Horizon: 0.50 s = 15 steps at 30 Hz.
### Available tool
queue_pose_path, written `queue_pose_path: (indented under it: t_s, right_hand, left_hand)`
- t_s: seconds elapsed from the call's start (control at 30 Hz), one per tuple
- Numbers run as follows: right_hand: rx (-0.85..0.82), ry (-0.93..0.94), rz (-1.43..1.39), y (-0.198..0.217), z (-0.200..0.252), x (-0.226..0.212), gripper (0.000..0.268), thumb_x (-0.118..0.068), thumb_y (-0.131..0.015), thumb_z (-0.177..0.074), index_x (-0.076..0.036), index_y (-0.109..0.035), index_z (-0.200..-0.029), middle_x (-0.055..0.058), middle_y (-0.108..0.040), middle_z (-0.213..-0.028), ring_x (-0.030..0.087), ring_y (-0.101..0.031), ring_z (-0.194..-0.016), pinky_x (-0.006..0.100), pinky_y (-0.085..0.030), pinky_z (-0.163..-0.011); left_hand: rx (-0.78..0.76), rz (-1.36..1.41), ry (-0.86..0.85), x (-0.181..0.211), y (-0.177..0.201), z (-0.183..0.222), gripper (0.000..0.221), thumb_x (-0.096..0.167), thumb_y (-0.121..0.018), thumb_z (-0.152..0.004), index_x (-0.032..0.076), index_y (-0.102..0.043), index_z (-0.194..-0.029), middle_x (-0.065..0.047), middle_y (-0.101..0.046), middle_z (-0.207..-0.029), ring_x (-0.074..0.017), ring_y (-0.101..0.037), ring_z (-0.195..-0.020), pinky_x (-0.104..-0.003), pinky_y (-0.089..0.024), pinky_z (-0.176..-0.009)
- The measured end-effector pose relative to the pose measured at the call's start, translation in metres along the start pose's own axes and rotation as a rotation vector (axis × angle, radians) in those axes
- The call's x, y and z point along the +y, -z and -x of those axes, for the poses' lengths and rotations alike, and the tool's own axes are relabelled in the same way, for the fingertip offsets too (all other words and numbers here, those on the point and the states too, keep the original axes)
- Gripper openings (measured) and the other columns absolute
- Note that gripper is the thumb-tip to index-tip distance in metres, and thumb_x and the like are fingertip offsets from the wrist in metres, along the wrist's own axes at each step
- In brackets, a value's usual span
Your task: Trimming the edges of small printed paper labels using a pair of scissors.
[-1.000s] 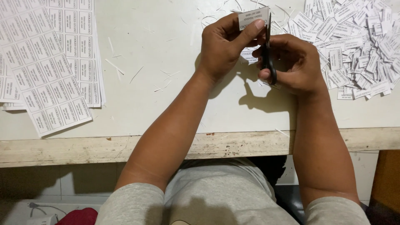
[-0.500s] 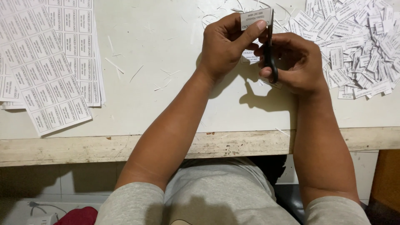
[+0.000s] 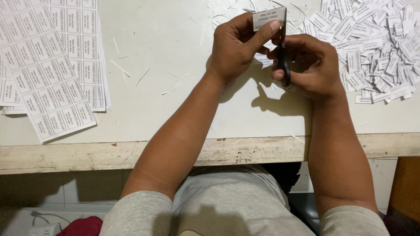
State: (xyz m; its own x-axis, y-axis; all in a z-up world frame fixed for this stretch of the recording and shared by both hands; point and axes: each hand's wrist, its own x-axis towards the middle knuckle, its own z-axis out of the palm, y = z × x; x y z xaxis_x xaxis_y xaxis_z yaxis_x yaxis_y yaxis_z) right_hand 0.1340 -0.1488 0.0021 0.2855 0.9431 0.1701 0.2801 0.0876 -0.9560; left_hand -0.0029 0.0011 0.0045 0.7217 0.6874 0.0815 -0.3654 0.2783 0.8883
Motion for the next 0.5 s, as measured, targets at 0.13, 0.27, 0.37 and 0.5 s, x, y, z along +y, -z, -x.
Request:
queue_pose_path:
  t_s: [0.13,0.27,0.37,0.5]
  right_hand:
    - [0.001,0.001,0.0,0.0006,-0.0002,0.0024,0.055,0.005,-0.083,-0.086,0.011,-0.054,-0.132,0.027,-0.064,-0.129,0.032,-0.071,-0.107,0.038,-0.063,-0.099]
    - [-0.003,0.003,-0.012,0.0009,0.0,0.0033,0.055,0.005,-0.082,-0.085,0.01,-0.053,-0.132,0.027,-0.063,-0.13,0.035,-0.071,-0.107,0.04,-0.065,-0.097]
    - [0.0,-0.016,-0.016,0.0008,0.0,0.0008,0.056,0.002,-0.083,-0.085,0.012,-0.055,-0.132,0.025,-0.065,-0.124,0.034,-0.072,-0.105,0.039,-0.065,-0.094]
    - [0.003,0.01,-0.043,0.0009,0.0008,0.0033,0.057,0.002,-0.082,-0.086,0.011,-0.053,-0.133,0.026,-0.065,-0.124,0.036,-0.073,-0.104,0.04,-0.065,-0.094]
  left_hand:
    - [0.006,-0.002,0.02,0.0021,-0.0001,0.0007,0.024,0.028,-0.076,-0.088,0.005,-0.075,-0.095,-0.008,-0.077,-0.086,-0.0176,-0.073,-0.076,-0.029,-0.067,-0.061]
    - [0.005,-0.015,0.012,0.0016,0.0009,0.0004,0.024,0.029,-0.075,-0.088,0.005,-0.074,-0.095,-0.006,-0.076,-0.085,-0.0161,-0.072,-0.077,-0.028,-0.066,-0.061]
    - [0.008,-0.034,0.019,0.0018,0.0006,0.0003,0.024,0.029,-0.075,-0.087,0.006,-0.073,-0.092,-0.005,-0.075,-0.084,-0.015,-0.071,-0.075,-0.028,-0.066,-0.06]
    - [-0.01,-0.067,0.014,0.0034,0.0013,0.0001,0.025,0.033,-0.075,-0.086,0.008,-0.073,-0.09,-0.003,-0.075,-0.083,-0.0146,-0.072,-0.074,-0.027,-0.067,-0.061]
